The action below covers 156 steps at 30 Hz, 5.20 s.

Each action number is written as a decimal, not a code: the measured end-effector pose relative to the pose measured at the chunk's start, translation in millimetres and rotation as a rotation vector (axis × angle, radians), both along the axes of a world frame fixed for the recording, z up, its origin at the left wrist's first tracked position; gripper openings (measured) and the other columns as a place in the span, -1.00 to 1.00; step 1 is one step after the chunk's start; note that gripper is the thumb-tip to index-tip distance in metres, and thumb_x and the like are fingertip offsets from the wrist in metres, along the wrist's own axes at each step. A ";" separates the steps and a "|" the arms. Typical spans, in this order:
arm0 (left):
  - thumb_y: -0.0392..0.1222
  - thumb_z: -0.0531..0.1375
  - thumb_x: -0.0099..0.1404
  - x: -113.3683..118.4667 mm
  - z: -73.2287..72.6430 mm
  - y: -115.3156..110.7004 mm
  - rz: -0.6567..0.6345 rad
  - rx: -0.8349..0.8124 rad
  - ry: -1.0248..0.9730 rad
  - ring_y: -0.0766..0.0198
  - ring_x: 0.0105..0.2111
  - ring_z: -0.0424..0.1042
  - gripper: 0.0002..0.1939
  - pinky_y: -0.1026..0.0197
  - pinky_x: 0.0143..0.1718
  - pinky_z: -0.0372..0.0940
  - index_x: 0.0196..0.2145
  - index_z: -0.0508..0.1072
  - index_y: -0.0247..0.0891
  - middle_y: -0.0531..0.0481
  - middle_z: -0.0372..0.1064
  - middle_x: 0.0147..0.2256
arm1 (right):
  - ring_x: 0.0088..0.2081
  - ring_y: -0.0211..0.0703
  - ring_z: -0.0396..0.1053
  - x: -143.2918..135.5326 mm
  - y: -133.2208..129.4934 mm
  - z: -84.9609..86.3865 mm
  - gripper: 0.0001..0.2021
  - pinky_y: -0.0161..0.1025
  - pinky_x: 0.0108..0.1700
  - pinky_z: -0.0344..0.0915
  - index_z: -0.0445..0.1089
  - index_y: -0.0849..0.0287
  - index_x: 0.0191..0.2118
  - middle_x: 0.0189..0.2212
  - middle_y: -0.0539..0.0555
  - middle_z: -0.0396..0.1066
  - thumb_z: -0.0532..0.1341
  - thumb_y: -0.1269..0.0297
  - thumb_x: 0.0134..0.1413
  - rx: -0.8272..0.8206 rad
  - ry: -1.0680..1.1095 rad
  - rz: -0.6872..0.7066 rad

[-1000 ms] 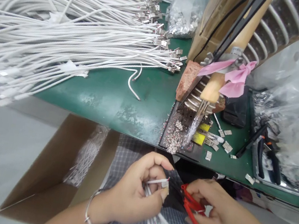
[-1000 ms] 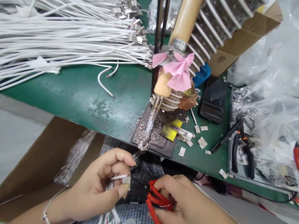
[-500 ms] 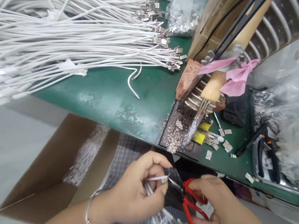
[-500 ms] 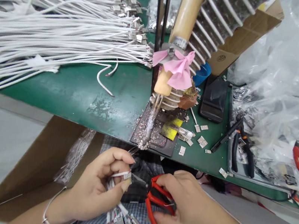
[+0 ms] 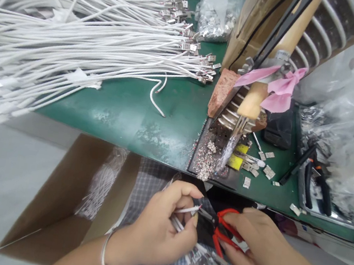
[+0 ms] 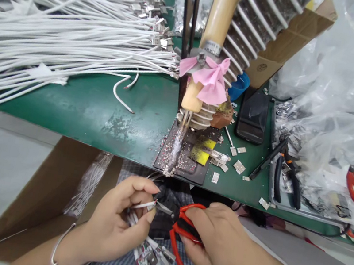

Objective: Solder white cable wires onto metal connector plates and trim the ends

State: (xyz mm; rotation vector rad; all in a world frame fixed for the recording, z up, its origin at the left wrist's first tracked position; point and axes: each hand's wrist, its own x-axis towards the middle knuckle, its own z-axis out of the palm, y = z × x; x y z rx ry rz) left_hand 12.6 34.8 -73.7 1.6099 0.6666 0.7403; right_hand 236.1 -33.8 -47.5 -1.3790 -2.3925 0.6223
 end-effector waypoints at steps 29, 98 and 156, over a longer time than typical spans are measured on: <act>-0.42 0.08 0.35 -4.0 -0.6 -4.3 -0.094 -0.261 -0.210 0.50 -0.53 0.12 -0.63 0.49 -0.48 0.11 0.04 0.15 -0.09 0.13 0.19 -0.44 | -0.63 -0.57 -0.03 -10.6 -22.4 -44.7 -0.56 -0.59 -0.59 -0.10 0.20 0.32 -0.18 -0.61 -0.12 0.11 0.34 0.05 0.09 -1.191 1.172 -0.122; -0.36 0.13 0.37 -7.8 -12.4 -3.0 -0.075 -0.231 -0.204 0.48 -0.52 0.18 -0.54 0.48 -0.46 0.16 0.15 0.14 -0.03 0.11 0.26 -0.42 | -0.50 -0.34 0.14 -12.3 -6.1 -11.0 -0.84 -0.35 -0.34 0.10 0.14 0.17 -0.12 -0.48 -0.09 0.25 0.01 0.27 0.21 -0.005 0.223 -0.074; -0.32 0.12 0.40 -6.8 -18.3 -5.2 0.013 -0.170 -0.185 0.47 -0.54 0.19 -0.64 0.47 -0.47 0.17 0.09 0.15 -0.13 0.09 0.29 -0.47 | -0.47 -0.30 0.23 -5.1 -5.8 -2.1 -0.86 -0.34 -0.34 0.11 0.18 0.19 -0.06 -0.44 -0.05 0.37 0.04 0.37 0.29 -0.116 0.117 -0.042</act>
